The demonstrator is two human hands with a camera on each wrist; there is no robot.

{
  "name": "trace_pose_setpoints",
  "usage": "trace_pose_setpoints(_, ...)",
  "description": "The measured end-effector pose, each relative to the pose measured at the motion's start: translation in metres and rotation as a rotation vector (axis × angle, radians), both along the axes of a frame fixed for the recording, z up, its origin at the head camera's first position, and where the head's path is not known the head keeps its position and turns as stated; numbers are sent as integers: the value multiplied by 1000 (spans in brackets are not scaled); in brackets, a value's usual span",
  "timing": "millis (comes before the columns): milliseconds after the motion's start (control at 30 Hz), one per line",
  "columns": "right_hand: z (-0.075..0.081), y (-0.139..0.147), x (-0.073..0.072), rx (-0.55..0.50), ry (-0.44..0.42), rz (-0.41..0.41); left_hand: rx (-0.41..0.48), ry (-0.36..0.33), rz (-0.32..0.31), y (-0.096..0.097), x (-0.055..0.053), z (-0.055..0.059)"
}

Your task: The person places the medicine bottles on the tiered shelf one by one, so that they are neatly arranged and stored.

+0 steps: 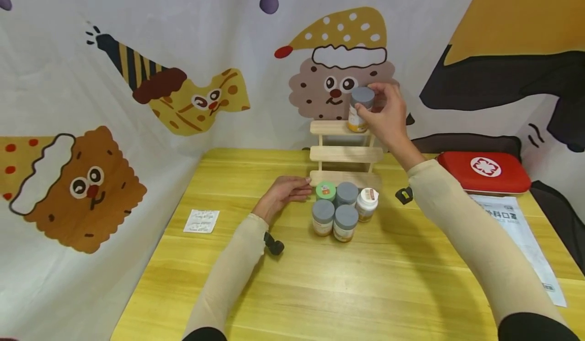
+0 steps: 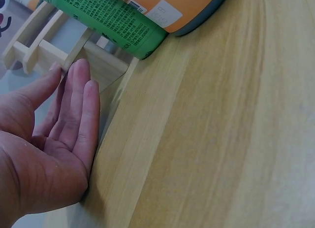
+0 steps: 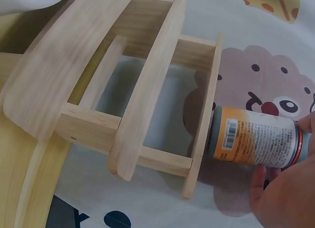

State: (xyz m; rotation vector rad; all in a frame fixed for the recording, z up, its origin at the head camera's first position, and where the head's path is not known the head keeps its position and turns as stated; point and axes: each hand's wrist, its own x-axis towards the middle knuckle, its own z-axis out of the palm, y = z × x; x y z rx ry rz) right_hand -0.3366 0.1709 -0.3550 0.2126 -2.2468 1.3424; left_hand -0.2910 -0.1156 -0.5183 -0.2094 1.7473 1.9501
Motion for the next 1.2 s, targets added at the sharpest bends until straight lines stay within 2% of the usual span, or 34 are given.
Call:
trace_pose_setpoints(267,4,-8,-6,-16,40,49,10,-1,3,1,0,0)
trace_pose_setpoints(467,7,-19,-9,-36,4,108,21,-5,-1,2,-1,-1)
trace_pose_setpoints(700,0,-30,-10,-42,-56,179,19,-23,2,0,1,1)
trace_pose_setpoints(1000,-2,-40,-14,-26,-37,209,28,-28,9,1,0,0)
trace_pose_setpoints(1200,-1,-45,-18,16,-43,202,30,-18,5,1,1,1)
